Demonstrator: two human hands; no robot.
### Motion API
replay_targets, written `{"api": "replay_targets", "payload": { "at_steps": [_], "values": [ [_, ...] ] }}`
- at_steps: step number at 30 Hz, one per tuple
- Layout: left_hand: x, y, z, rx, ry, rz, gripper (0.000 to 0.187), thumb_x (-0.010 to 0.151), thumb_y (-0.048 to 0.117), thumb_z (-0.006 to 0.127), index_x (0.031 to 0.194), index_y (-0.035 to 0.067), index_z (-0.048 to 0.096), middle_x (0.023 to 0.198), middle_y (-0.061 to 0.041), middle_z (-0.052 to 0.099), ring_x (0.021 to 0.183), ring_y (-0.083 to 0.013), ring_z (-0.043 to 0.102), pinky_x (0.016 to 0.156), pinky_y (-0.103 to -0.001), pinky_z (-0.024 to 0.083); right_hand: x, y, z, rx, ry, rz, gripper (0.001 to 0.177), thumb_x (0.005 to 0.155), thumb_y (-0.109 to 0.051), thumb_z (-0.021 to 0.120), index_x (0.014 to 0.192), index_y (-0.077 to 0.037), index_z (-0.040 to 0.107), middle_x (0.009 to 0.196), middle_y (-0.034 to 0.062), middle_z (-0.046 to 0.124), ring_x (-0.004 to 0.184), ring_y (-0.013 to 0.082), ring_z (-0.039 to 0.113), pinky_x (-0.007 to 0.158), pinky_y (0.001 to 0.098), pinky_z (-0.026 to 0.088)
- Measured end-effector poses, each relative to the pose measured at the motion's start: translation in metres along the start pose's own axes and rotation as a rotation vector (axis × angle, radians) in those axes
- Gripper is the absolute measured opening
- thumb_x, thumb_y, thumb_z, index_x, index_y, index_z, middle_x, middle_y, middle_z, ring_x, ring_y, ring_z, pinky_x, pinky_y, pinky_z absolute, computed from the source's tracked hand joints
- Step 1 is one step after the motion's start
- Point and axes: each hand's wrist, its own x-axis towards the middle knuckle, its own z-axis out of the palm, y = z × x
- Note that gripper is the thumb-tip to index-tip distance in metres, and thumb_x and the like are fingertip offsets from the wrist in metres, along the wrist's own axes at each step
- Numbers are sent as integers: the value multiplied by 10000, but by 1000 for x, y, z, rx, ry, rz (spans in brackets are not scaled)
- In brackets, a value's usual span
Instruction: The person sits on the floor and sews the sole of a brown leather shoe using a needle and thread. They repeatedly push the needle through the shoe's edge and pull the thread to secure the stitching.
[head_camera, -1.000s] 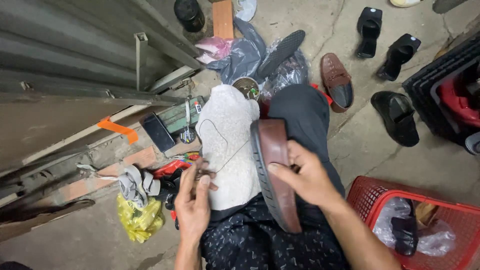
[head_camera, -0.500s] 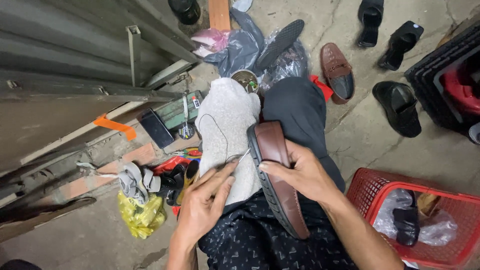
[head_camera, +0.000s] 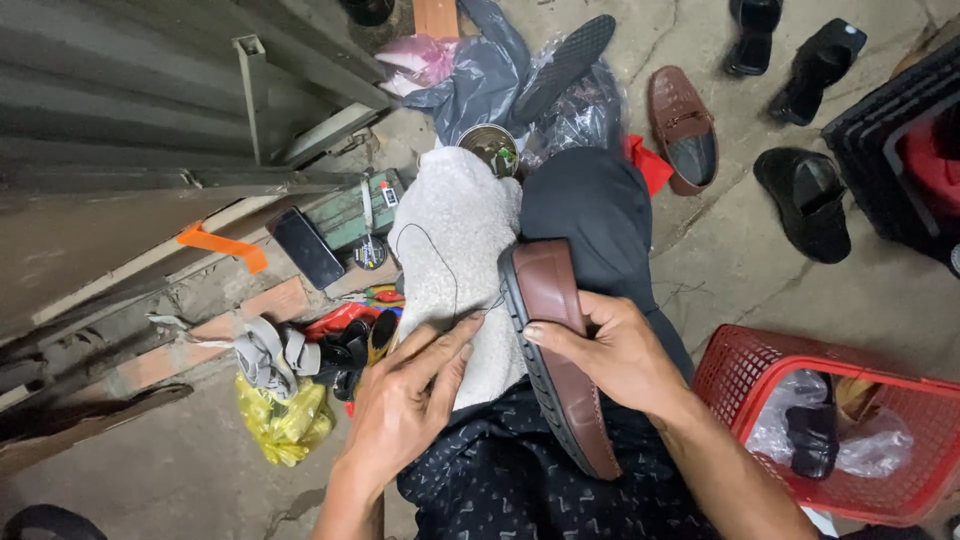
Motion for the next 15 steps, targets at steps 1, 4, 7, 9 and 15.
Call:
{"api": "replay_targets", "payload": {
  "at_steps": [1, 4, 7, 9, 15],
  "values": [
    [1, 0, -2, 0, -3, 0, 344, 1026, 183, 558, 1347, 159, 681, 963, 28, 647, 725, -152, 592, 539, -339, 440, 0, 0, -1, 2, 1, 3, 155, 868, -257, 828, 879, -103, 813, 660, -80, 588, 629, 29, 447, 530, 239, 382],
    [5, 1, -6, -8, -36, 23, 357, 1032, 178, 546, 1368, 154, 665, 967, 7, 646, 752, -150, 612, 585, -330, 453, 1, 0, -3, -4, -15, 22, 189, 878, -289, 814, 850, -102, 801, 617, -61, 551, 595, 42, 418, 507, 263, 351],
    [8, -2, -8, -11, -74, 0, 375, 1023, 163, 555, 1384, 163, 656, 944, 20, 622, 695, -134, 566, 570, -308, 472, 2, -1, -3, 15, -27, 51, 187, 879, -285, 806, 906, -101, 825, 636, -68, 592, 595, 34, 447, 503, 247, 370],
    [10, -8, -7, -42, -102, -20, 367, 1025, 200, 543, 1365, 169, 680, 807, 17, 577, 641, -147, 491, 546, -325, 432, 2, -3, -3, -2, -33, 46, 204, 880, -290, 794, 979, -117, 837, 644, -72, 612, 590, 35, 459, 504, 244, 390],
    [31, -26, -14, -18, -290, 13, 443, 993, 187, 501, 1421, 233, 606, 1255, -159, 743, 884, -211, 822, 704, -531, 616, 3, -15, -5, -469, -63, 61, 403, 936, -490, 691, 727, -166, 575, 544, -21, 523, 472, 142, 454, 511, 356, 396]
  ]
}}
